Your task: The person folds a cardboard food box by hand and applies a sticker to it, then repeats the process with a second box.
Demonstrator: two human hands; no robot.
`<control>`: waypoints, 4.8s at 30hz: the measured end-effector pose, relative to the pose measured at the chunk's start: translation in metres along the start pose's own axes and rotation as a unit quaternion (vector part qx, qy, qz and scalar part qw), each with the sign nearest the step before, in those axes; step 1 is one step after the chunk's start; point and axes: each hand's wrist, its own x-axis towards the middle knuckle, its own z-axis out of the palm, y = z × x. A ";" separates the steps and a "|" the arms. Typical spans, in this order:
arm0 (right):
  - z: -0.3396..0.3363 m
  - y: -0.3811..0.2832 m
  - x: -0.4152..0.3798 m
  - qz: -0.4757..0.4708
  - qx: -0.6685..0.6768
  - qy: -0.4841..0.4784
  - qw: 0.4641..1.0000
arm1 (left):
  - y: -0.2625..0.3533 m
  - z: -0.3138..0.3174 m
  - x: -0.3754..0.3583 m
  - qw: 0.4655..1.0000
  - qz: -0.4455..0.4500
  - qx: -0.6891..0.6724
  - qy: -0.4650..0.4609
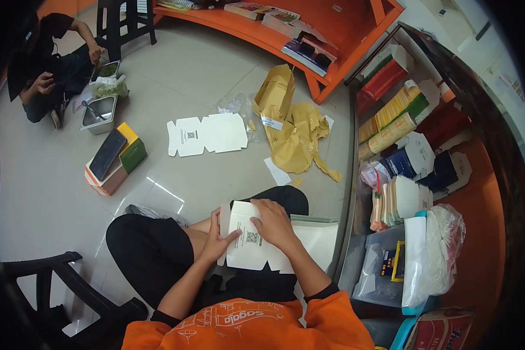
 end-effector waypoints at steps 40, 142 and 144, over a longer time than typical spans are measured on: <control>0.007 0.007 -0.006 -0.034 -0.058 -0.012 0.998 | 0.057 -0.021 0.010 0.938 -0.343 0.026 0.048; -0.001 0.030 -0.009 0.052 0.064 -0.043 0.996 | 0.016 -0.006 0.014 0.976 -0.194 -0.075 -0.063; -0.006 0.017 -0.003 0.097 -0.014 -0.034 0.995 | 0.014 -0.009 0.015 0.970 -0.205 -0.095 -0.088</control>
